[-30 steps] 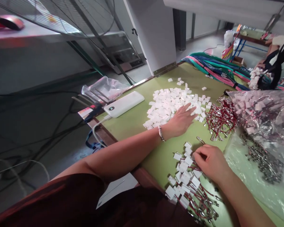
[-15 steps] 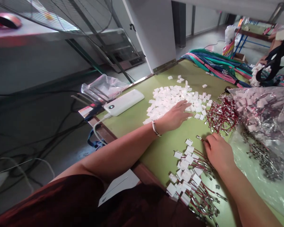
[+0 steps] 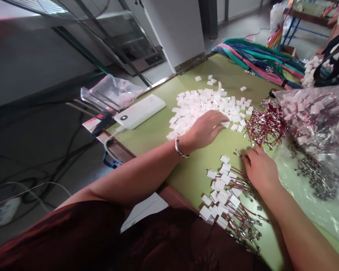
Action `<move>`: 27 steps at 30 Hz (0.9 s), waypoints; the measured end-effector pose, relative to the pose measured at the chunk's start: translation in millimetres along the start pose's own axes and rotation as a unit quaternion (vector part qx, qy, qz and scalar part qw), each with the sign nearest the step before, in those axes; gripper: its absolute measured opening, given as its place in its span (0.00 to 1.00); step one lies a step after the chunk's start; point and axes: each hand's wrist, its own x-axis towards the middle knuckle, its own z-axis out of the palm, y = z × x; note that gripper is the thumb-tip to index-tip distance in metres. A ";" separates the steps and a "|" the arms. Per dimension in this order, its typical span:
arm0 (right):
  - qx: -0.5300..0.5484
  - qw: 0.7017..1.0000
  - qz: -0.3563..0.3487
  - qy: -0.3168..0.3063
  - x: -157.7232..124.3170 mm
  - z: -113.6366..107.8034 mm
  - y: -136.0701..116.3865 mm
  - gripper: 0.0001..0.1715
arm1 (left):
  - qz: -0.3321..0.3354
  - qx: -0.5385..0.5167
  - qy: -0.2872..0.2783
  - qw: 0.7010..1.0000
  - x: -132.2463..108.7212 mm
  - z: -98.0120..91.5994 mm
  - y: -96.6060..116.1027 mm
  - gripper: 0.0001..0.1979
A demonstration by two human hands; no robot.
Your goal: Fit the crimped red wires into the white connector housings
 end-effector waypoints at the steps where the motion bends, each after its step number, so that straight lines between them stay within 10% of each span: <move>1: 0.021 1.000 -0.001 0.000 1.6 0.9 2.0 0.12 | -0.021 -0.051 0.002 0.998 -2.1 -0.5 5.4 0.09; 11: 0.063 0.997 0.013 0.036 4.9 -0.2 9.4 0.13 | -0.240 -0.422 -0.080 0.871 -7.5 12.6 15.2 0.12; 27: 0.024 1.000 -0.010 0.008 4.7 -0.7 2.9 0.12 | -0.229 -0.420 -0.129 0.869 -13.1 19.0 18.6 0.13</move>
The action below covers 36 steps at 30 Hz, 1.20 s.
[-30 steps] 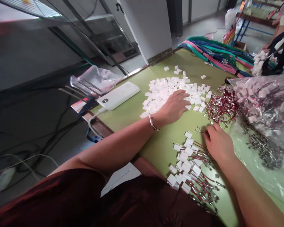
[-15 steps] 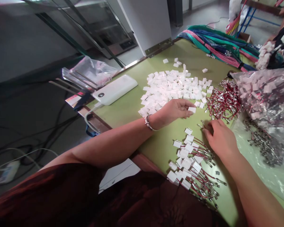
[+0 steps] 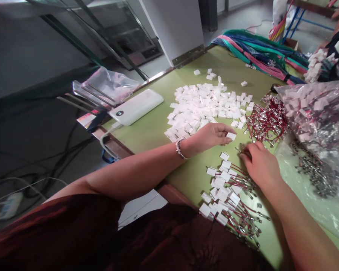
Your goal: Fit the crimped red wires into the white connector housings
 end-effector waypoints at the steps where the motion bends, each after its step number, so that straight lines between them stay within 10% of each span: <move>1: -0.018 1.000 -0.004 -0.010 -0.6 0.3 -4.1 0.12 | 0.000 0.003 -0.001 1.000 -0.2 -0.3 0.0 0.13; 15: 0.221 0.975 0.026 0.013 -4.0 -14.1 -6.1 0.11 | -0.009 -0.119 -0.105 0.987 -2.8 3.6 4.7 0.10; 25: 0.089 0.995 -0.011 0.037 -7.7 -15.3 -8.6 0.12 | 0.041 0.016 -0.133 0.990 -5.1 -3.6 7.1 0.12; 36: 0.118 0.989 -0.069 0.054 -10.6 -14.0 -11.3 0.15 | -0.038 -0.094 -0.149 0.984 -5.5 3.5 7.9 0.10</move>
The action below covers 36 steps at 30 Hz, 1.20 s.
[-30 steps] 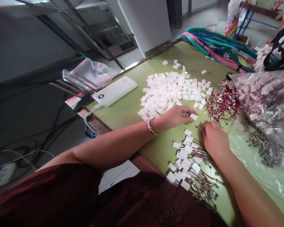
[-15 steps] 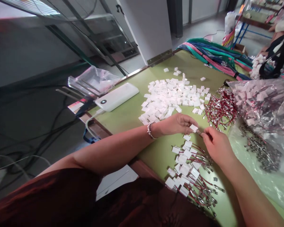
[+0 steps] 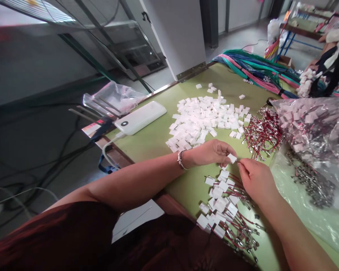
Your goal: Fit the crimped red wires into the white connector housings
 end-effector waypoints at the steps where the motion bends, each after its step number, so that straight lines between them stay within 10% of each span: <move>1: 0.002 1.000 -0.007 -0.010 0.0 -0.2 0.0 0.16 | -0.003 0.006 -0.006 1.000 -0.3 -0.9 -0.3 0.10; 10: -0.027 0.999 -0.013 -0.037 -2.6 5.4 1.2 0.18 | 0.016 0.106 -0.015 0.994 -1.3 3.7 -6.3 0.12; 15: -0.053 0.997 0.023 -0.044 -3.7 9.1 4.0 0.18 | 0.124 0.317 0.046 0.939 -4.5 13.4 3.6 0.09; 23: 0.125 0.990 0.062 -0.025 2.3 -4.3 0.4 0.18 | 0.084 0.177 -0.051 0.979 0.6 -3.7 3.3 0.16; 26: 0.138 0.985 0.082 -0.055 1.5 -8.4 -1.9 0.18 | 0.163 0.293 0.012 0.942 8.7 -13.9 9.1 0.21; 30: 0.121 0.982 0.030 -0.139 -3.0 -6.4 -6.8 0.17 | 0.112 0.531 0.186 0.819 18.8 -16.1 4.5 0.19; 36: -0.062 0.996 0.057 -0.039 2.4 6.3 9.1 0.09 | 0.064 0.638 0.196 0.742 23.5 -12.5 -8.0 0.13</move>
